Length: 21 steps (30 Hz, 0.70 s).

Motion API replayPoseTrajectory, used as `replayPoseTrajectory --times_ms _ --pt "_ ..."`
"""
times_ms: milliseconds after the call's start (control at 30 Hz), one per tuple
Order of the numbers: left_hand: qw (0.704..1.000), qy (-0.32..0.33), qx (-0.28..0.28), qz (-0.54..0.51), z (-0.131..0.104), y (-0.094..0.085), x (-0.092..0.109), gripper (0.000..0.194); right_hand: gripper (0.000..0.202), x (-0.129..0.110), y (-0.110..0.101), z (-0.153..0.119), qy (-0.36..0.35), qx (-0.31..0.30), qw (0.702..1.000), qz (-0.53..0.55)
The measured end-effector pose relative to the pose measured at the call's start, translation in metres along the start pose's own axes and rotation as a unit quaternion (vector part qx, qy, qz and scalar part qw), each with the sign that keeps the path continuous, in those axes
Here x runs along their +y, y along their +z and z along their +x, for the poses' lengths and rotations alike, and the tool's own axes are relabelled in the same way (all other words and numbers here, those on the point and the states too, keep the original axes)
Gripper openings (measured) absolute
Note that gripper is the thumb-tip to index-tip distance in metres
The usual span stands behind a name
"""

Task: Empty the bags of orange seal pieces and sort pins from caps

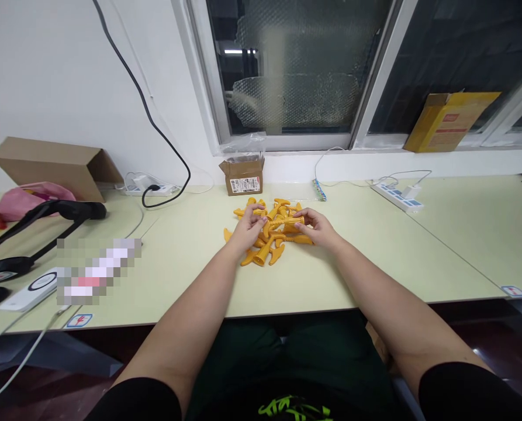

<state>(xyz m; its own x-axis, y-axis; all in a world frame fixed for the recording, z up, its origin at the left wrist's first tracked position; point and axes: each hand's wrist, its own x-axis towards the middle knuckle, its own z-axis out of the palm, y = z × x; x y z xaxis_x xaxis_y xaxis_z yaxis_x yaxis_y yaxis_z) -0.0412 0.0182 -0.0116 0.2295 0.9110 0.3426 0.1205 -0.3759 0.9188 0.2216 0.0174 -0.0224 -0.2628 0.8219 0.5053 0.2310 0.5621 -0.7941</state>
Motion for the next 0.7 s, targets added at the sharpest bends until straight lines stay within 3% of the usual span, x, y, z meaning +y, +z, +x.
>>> replayPoseTrajectory --times_ms 100,233,367,433,533,600,700 --pt "1.000 0.003 0.005 0.013 0.002 -0.001 0.000 0.033 0.027 -0.004 -0.001 0.000 -0.040 0.001 0.999 -0.035" --pt "0.998 -0.030 0.056 -0.029 0.008 -0.005 0.000 0.032 0.018 -0.013 -0.003 0.001 -0.152 0.018 0.982 -0.108" --pt "0.981 -0.062 0.153 -0.104 0.013 -0.014 0.001 0.032 0.011 -0.012 -0.008 0.004 -0.192 0.126 0.964 -0.135" --pt "0.965 -0.060 0.206 -0.149 0.017 -0.021 0.001 0.032 0.017 -0.003 -0.015 0.006 -0.149 0.195 0.961 -0.124" --pt "0.942 -0.057 0.279 -0.174 0.021 -0.038 -0.001 0.029 0.028 0.018 -0.036 0.007 -0.014 0.276 0.954 -0.117" --pt "0.931 -0.063 0.332 -0.137 0.023 -0.054 -0.003 0.023 0.030 0.034 -0.059 0.005 0.073 0.312 0.936 -0.148" --pt "0.916 -0.108 0.387 -0.006 0.019 -0.081 -0.007 0.017 0.044 0.055 -0.099 -0.003 0.142 0.330 0.905 -0.227"
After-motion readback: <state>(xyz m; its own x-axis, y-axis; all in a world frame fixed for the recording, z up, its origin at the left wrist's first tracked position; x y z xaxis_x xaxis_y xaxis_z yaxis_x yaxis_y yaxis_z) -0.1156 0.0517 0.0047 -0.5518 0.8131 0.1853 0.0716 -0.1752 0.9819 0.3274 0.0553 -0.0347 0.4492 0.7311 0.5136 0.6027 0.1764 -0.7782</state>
